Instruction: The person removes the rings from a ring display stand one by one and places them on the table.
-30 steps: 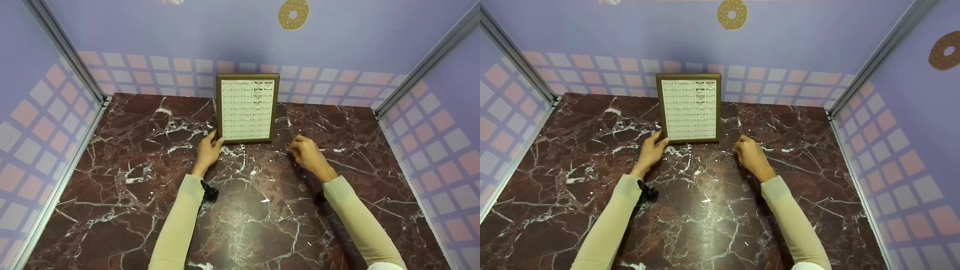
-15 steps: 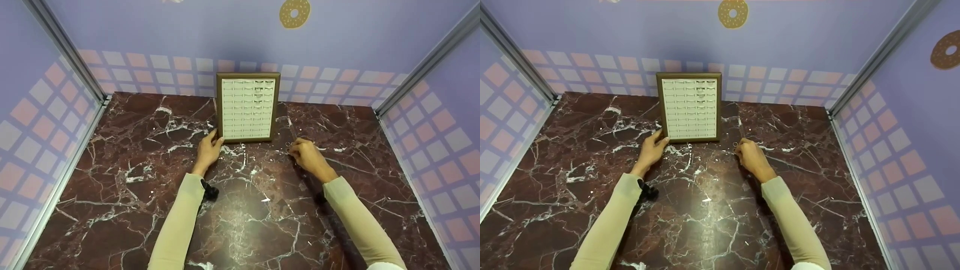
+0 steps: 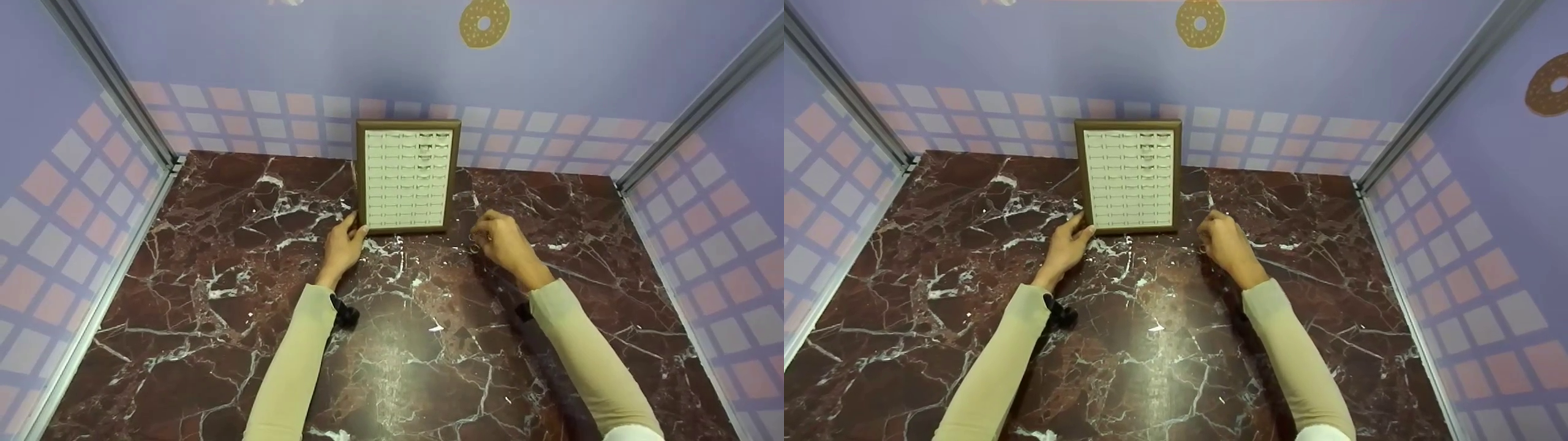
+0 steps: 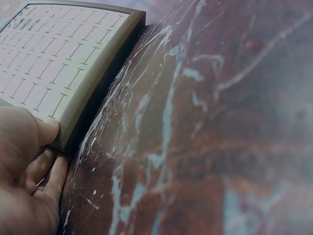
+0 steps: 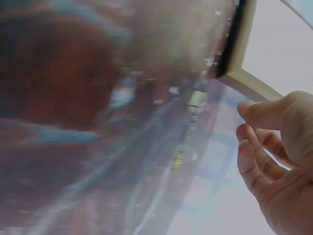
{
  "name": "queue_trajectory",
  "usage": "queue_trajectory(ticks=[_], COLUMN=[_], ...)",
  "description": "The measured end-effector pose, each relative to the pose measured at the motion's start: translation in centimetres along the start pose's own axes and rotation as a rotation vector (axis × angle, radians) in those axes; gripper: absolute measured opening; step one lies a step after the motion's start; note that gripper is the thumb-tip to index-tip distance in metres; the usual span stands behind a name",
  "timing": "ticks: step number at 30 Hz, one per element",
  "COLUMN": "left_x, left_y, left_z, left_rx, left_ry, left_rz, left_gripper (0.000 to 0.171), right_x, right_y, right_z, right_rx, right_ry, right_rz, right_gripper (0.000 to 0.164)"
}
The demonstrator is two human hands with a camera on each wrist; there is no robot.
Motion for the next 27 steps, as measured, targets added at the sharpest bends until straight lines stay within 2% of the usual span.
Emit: queue_trajectory(ticks=[10, 27], left_x=[0.3, -0.1], left_y=[0.0, 0.0], left_z=[-0.1, 0.1], left_rx=[0.021, 0.014], left_ry=[-0.003, 0.003], left_rz=[0.001, -0.014], left_gripper=[0.056, 0.056], right_x=[-2.3, -3.8], right_y=[-1.7, -5.1], right_z=[-3.4, -9.2], right_rx=[0.038, 0.031], right_ry=[0.099, 0.313], right_rz=[-0.06, -0.122], right_gripper=[0.011, 0.012])
Point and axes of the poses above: each hand's wrist, its own z-axis away from the middle knuckle, its own x-axis out of the palm, y = z × x, the point moved 5 cm from there along -z, towards the middle knuckle, and after that the axes turned 11 degrees about x, right-handed, at the moved point
